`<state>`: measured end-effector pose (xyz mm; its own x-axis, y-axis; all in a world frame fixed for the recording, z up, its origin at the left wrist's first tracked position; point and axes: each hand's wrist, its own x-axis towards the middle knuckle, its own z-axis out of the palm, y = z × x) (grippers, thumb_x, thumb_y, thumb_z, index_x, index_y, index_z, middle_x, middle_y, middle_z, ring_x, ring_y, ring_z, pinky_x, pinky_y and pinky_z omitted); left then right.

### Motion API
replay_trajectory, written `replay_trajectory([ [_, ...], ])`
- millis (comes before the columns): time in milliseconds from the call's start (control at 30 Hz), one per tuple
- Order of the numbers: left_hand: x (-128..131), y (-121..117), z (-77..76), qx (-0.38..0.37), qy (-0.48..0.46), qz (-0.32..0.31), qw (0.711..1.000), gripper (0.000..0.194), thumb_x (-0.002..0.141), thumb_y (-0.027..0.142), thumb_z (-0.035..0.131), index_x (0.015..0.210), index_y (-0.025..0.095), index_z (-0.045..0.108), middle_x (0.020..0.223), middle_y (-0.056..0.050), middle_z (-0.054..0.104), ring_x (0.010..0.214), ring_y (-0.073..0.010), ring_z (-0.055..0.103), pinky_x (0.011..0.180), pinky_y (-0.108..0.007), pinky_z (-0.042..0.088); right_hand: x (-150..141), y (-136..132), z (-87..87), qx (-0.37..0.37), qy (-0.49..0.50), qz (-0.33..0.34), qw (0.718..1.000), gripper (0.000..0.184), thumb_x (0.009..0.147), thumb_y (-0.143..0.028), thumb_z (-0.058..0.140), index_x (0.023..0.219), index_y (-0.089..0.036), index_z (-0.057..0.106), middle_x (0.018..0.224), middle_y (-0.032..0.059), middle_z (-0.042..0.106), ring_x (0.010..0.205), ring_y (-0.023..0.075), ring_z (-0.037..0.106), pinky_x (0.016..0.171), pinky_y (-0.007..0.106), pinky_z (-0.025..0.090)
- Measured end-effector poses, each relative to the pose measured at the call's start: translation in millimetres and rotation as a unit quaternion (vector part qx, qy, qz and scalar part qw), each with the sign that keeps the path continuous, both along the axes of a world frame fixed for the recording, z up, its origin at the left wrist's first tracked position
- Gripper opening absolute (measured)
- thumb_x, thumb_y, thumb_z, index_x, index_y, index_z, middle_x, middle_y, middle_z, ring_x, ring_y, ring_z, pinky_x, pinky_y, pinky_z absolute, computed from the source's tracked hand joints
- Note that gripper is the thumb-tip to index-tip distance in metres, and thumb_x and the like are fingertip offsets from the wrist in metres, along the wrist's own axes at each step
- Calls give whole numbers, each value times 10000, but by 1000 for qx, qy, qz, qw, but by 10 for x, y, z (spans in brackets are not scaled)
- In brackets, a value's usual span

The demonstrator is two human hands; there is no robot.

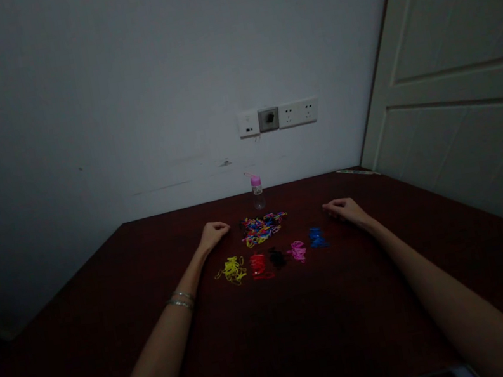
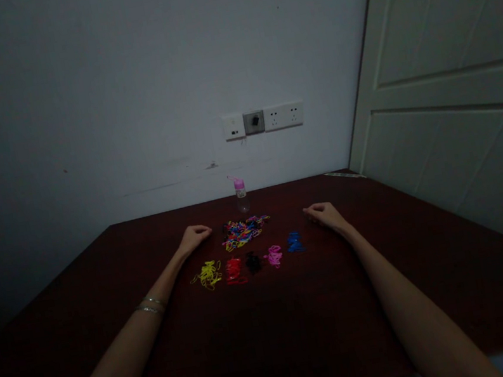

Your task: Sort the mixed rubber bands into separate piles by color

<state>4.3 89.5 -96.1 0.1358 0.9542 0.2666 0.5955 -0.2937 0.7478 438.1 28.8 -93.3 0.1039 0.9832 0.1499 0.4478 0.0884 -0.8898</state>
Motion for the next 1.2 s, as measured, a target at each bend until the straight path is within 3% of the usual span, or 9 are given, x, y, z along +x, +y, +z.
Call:
replay_trajectory([
  [433, 303, -183, 67, 72, 231, 6, 970, 260, 758, 385, 568, 901, 210, 697, 984, -53, 623, 910, -183, 569, 768, -254, 422, 13, 15, -27, 9, -23, 3, 1000, 459, 655, -588, 545, 680, -133, 600, 574, 27, 549, 473, 87, 431, 411, 205, 319],
  [633, 376, -220, 48, 71, 231, 41, 969, 284, 773, 429, 568, 929, 223, 685, 1010, -44, 612, 932, -180, 555, 753, -247, 412, 38, 23, -47, 4, -37, 2, 999, 441, 674, -569, 535, 702, -136, 610, 583, 28, 562, 482, 96, 445, 411, 208, 325],
  [1033, 386, -283, 57, 74, 252, 44, 964, 256, 831, 364, 502, 967, 232, 674, 1022, -47, 588, 946, -167, 543, 765, -245, 409, 86, 71, -106, 8, -33, -5, 999, 431, 656, -547, 564, 727, -129, 642, 610, 58, 592, 505, 116, 470, 422, 224, 335],
  [1200, 391, -285, 52, 75, 259, 40, 962, 315, 830, 456, 478, 941, 235, 672, 994, -47, 578, 909, -169, 552, 726, -247, 413, 67, 44, -85, 9, -27, 1, 1000, 417, 648, -531, 573, 729, -128, 646, 610, 53, 591, 507, 115, 469, 428, 227, 334],
])
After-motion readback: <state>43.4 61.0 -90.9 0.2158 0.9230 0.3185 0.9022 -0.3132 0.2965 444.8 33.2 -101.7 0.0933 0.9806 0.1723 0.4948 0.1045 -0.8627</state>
